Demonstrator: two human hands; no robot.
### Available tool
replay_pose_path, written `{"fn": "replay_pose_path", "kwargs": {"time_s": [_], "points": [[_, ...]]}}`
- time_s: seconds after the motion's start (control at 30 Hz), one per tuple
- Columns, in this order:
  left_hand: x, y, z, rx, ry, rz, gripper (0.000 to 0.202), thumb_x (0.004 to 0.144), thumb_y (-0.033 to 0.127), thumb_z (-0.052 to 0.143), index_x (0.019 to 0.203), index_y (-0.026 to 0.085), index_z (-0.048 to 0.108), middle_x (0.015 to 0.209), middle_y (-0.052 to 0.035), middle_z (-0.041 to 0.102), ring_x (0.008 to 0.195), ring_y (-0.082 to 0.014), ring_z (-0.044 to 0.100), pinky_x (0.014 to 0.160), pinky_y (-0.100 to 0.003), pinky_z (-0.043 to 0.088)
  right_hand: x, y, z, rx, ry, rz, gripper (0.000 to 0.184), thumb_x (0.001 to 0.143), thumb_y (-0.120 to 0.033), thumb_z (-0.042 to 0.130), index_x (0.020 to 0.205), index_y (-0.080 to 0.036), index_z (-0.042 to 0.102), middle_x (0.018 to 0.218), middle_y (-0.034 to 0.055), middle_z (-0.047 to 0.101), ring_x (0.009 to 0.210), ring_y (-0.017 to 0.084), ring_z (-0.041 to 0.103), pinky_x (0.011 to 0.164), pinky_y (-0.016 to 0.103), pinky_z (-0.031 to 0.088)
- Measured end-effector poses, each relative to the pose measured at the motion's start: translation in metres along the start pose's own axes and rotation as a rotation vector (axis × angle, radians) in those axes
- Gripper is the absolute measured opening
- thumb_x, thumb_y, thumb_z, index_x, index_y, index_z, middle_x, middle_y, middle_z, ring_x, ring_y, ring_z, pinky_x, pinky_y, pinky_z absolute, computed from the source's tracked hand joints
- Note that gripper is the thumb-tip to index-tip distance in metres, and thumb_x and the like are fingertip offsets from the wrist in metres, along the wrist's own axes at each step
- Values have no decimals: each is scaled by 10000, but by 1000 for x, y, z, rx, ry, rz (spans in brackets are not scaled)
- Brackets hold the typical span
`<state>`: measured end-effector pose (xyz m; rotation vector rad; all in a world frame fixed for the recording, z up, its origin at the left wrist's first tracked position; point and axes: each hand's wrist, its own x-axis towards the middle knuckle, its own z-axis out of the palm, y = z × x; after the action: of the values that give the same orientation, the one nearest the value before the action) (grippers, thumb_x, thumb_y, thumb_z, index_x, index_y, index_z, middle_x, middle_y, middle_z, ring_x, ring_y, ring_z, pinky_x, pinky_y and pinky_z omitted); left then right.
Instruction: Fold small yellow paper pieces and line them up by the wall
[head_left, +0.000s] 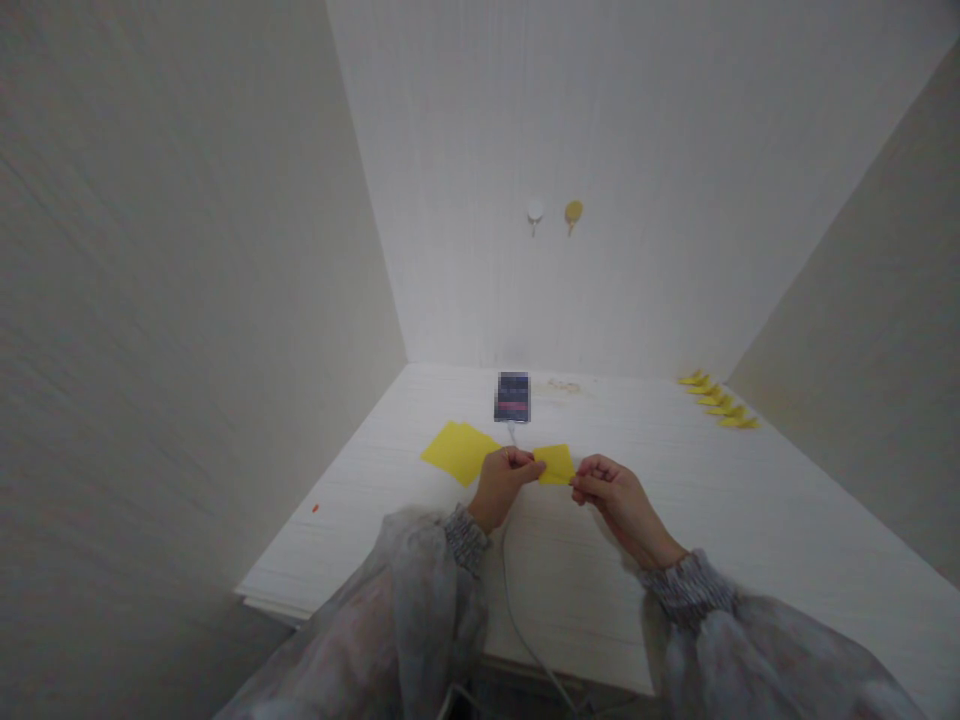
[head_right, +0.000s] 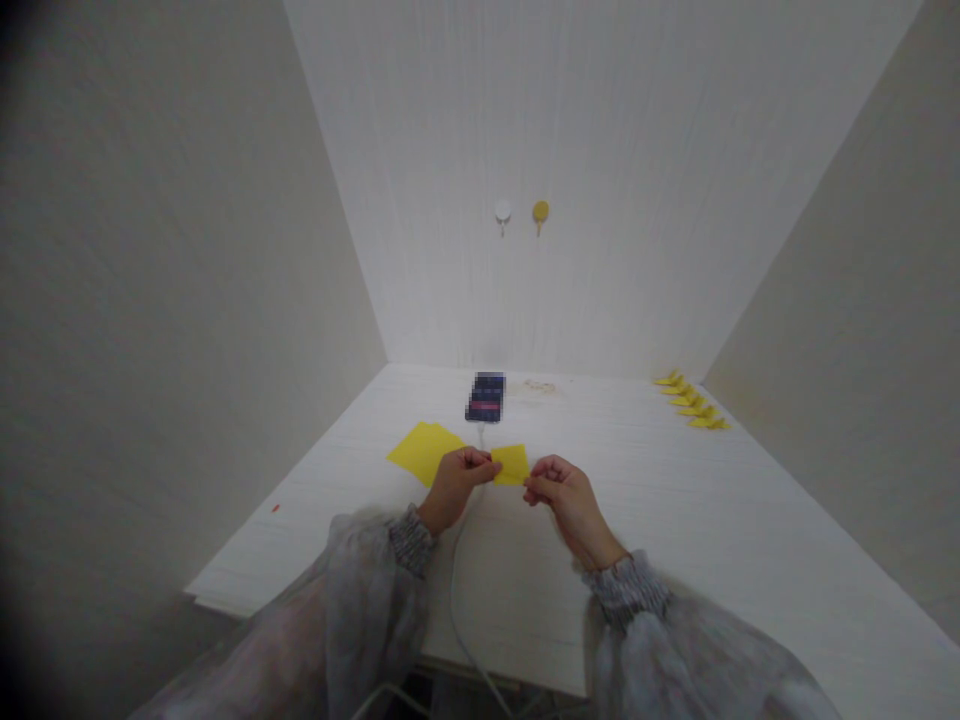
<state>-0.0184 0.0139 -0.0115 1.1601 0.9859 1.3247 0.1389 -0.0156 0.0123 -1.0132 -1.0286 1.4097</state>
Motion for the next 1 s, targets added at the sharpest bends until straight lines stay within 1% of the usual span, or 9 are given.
{"fn": "replay_pose_path", "kwargs": {"time_s": [0.2, 0.37, 0.47, 0.57, 0.67, 0.73, 0.8, 0.9, 1.0], "points": [[-3, 3, 0, -1, -44, -1, 252, 555, 309, 663, 610, 129, 495, 617, 4, 542, 571, -85, 495, 585, -236, 405, -2, -3, 1, -21, 21, 10, 160, 531, -186, 661, 577, -184, 507, 452, -45, 535, 425, 97, 494, 448, 222, 373], [-1, 0, -1, -22, -101, 50, 255, 594, 227, 634, 753, 151, 450, 676, 17, 531, 577, -79, 514, 568, -222, 416, -1, -2, 0, -21, 36, 29, 159, 527, -168, 652, 574, -185, 502, 454, -43, 541, 417, 94, 499, 434, 214, 374], [-2, 0, -3, 172, -136, 140, 224, 661, 198, 562, 856, 169, 455, 810, -18, 551, 685, -111, 550, 619, -254, 445, 3, 3, -5, -11, 47, 78, 162, 517, -135, 636, 575, -181, 492, 442, -46, 541, 414, 94, 512, 424, 204, 383], [-6, 3, -5, 531, -159, 395, 190, 733, 164, 457, 913, 173, 516, 1034, -80, 511, 954, -166, 498, 808, -325, 413, 8, 9, -13, -21, 61, 129, 169, 506, -106, 617, 584, -175, 483, 450, -39, 553, 403, 96, 522, 412, 202, 396], [-12, 6, -6, 794, -310, 597, 277, 742, 94, 393, 949, 181, 555, 1150, -87, 462, 1091, -176, 400, 924, -353, 328, 12, 14, -22, -46, 49, 198, 180, 502, -88, 597, 612, -174, 484, 480, -31, 570, 405, 98, 534, 407, 201, 408], [-15, 7, -7, 888, -458, 639, 342, 732, 59, 373, 996, 186, 549, 1145, -80, 484, 1081, -171, 414, 940, -357, 310, 13, 16, -26, -66, 31, 228, 183, 493, -73, 587, 605, -174, 482, 487, -21, 576, 409, 105, 541, 399, 203, 411], [-18, 6, -8, 948, -561, 651, 360, 738, 62, 367, 1031, 187, 536, 1131, -78, 509, 1059, -174, 441, 953, -367, 289, 13, 17, -28, -87, 16, 248, 177, 487, -63, 577, 582, -173, 477, 480, -16, 574, 414, 111, 545, 394, 203, 413], [-20, 3, -10, 988, -615, 643, 306, 769, 120, 371, 1008, 187, 550, 1098, -80, 540, 992, -178, 495, 947, -374, 286, 11, 17, -28, -120, -2, 272, 174, 482, -55, 569, 569, -174, 475, 468, -17, 569, 417, 115, 546, 401, 212, 427], [-20, 0, -9, 972, -626, 593, 246, 776, 169, 396, 941, 193, 576, 1024, -69, 577, 919, -165, 527, 936, -362, 292, 10, 16, -27, -159, -11, 272, 178, 486, -58, 572, 574, -179, 474, 450, -25, 558, 412, 116, 545, 415, 224, 441]]}}
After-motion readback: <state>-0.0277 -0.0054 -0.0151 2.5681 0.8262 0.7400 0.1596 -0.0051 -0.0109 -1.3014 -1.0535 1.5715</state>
